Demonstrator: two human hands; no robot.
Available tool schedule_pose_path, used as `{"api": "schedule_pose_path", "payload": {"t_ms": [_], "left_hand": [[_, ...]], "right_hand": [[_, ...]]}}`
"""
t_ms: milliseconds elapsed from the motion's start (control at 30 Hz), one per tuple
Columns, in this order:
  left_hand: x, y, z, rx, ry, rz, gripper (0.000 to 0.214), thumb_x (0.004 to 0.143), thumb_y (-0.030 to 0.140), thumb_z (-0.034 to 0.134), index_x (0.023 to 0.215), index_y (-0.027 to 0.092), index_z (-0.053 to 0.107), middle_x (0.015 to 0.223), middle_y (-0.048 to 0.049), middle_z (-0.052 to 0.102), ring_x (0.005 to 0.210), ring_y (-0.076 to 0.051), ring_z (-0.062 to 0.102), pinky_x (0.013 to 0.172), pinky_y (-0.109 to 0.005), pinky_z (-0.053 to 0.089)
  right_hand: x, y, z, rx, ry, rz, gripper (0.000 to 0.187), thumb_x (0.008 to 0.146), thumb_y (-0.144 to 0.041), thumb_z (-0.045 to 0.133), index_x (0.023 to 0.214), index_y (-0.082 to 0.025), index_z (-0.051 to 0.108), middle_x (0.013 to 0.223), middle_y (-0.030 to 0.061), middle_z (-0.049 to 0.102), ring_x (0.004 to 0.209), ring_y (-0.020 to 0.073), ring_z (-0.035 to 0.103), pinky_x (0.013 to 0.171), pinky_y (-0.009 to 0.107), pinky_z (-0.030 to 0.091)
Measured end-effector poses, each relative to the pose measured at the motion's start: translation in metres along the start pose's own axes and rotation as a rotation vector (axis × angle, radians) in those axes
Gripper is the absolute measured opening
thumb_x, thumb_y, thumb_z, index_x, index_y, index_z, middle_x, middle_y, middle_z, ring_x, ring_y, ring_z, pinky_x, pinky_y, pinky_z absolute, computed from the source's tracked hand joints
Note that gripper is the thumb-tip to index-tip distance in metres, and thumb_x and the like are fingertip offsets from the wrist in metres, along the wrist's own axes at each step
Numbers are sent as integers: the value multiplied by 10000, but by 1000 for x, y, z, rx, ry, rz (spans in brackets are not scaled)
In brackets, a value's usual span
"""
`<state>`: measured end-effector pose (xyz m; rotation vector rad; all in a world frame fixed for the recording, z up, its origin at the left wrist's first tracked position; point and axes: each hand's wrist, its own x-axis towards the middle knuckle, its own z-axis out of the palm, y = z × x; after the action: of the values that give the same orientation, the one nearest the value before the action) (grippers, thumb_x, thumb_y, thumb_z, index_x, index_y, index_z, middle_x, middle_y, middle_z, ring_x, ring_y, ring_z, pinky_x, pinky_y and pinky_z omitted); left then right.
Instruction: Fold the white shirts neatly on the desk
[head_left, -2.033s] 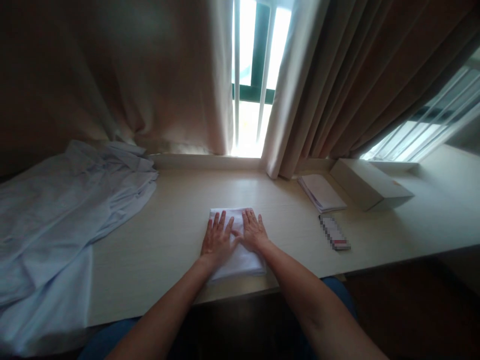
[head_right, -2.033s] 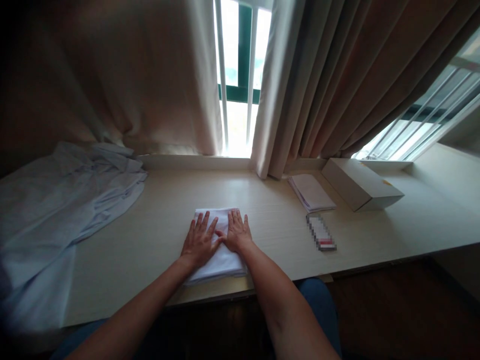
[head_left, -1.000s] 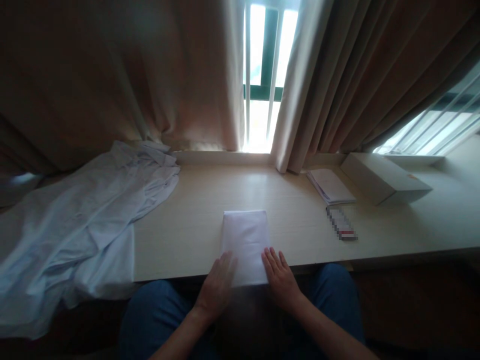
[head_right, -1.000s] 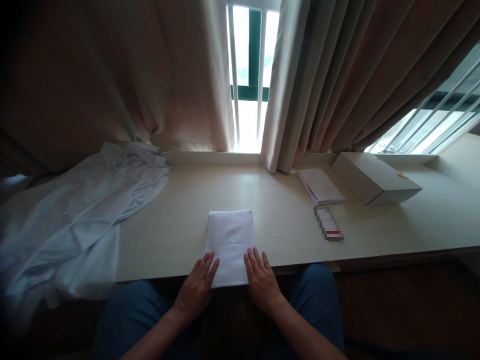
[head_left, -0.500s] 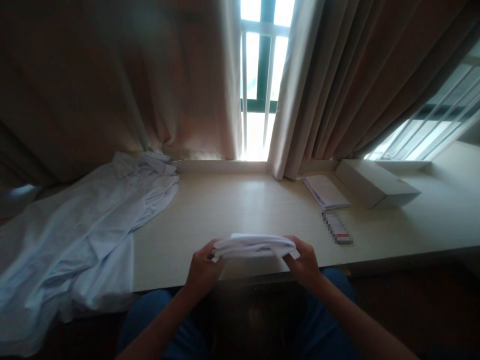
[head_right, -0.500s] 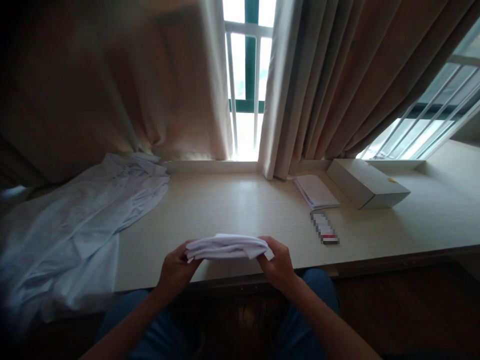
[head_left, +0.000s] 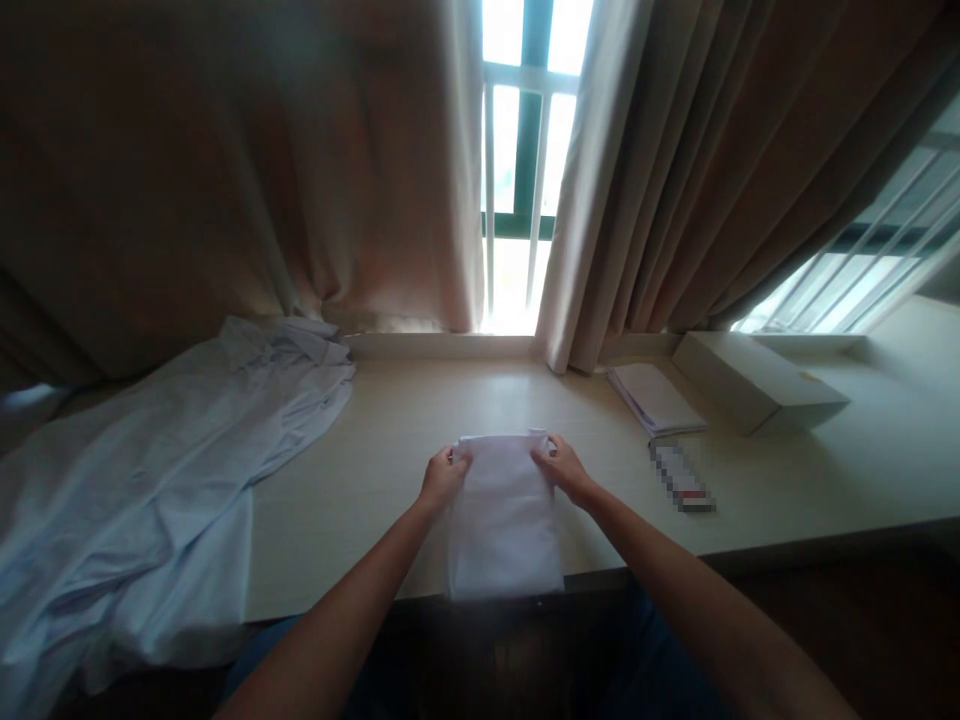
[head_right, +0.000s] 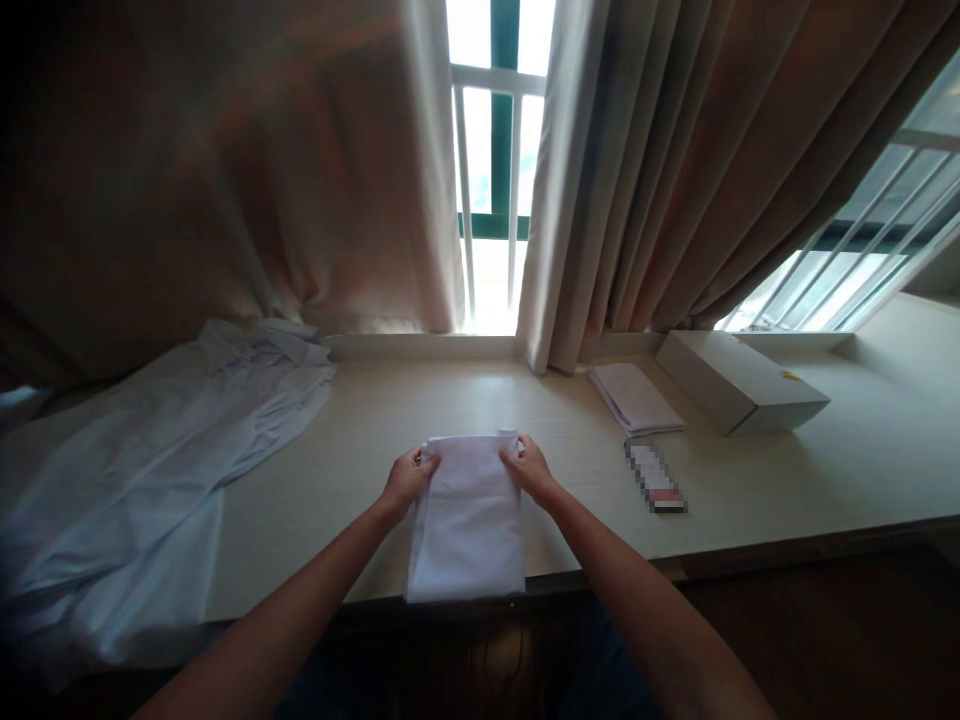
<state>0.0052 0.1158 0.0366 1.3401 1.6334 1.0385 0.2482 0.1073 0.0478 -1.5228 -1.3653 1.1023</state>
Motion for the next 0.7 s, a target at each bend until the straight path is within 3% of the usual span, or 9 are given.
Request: {"api": "schedule_pose_path", "payload": {"t_ms": [100, 167, 267, 333, 467, 700], "left_hand": [[2, -17, 5, 42, 37, -32, 434, 743, 338, 620, 1118, 121, 587, 978, -117, 700, 870, -207, 665, 764, -319, 508], [-12, -21, 4, 127, 92, 26, 499, 764, 349, 608, 1203, 124, 534, 1139, -156, 646, 1022, -232, 627, 884, -370, 483], [-57, -22, 6, 366, 136, 260, 543, 811, 416, 561, 1281, 158, 480, 1315, -160, 534, 1249, -266, 480, 1034, -449, 389], [-93, -23, 9, 525, 71, 415, 589, 809, 475, 562, 1323, 205, 458, 1422, -141, 437, 1356, -296, 343, 1073, -509, 336], [-147, -38, 21, 760, 56, 470, 770, 778, 562, 579, 1434, 237, 340, 1547, -137, 226, 1416, -361, 184, 1051, -584, 318], [-157, -73, 33, 882, 191, 556, 704, 835, 530, 531, 1443, 224, 353, 1535, -130, 264, 1420, -326, 194, 1116, -540, 213]], "right_hand": [[15, 17, 2, -250, 37, -39, 697, 747, -342, 633, 1384, -149, 428, 897, 35, 678, 761, 174, 627, 715, 278, 496], [25, 23, -1, -378, 40, -43, 740, 744, -318, 650, 1415, -144, 391, 999, 59, 672, 856, 185, 627, 799, 291, 481], [39, 25, -5, -514, 18, -84, 621, 771, -282, 631, 1352, -130, 474, 1158, 99, 630, 978, 190, 606, 857, 284, 461], [48, 24, -6, -565, 6, -116, 510, 789, -254, 606, 1283, -140, 547, 1206, 100, 608, 1030, 188, 586, 887, 281, 446], [64, 15, -4, -615, -84, -136, 356, 779, -247, 616, 1128, -194, 664, 1139, 57, 644, 1028, 184, 584, 898, 277, 431], [74, -9, 1, -777, -274, -68, 291, 730, -313, 659, 981, -186, 732, 936, 46, 703, 903, 179, 611, 779, 226, 423]]}}
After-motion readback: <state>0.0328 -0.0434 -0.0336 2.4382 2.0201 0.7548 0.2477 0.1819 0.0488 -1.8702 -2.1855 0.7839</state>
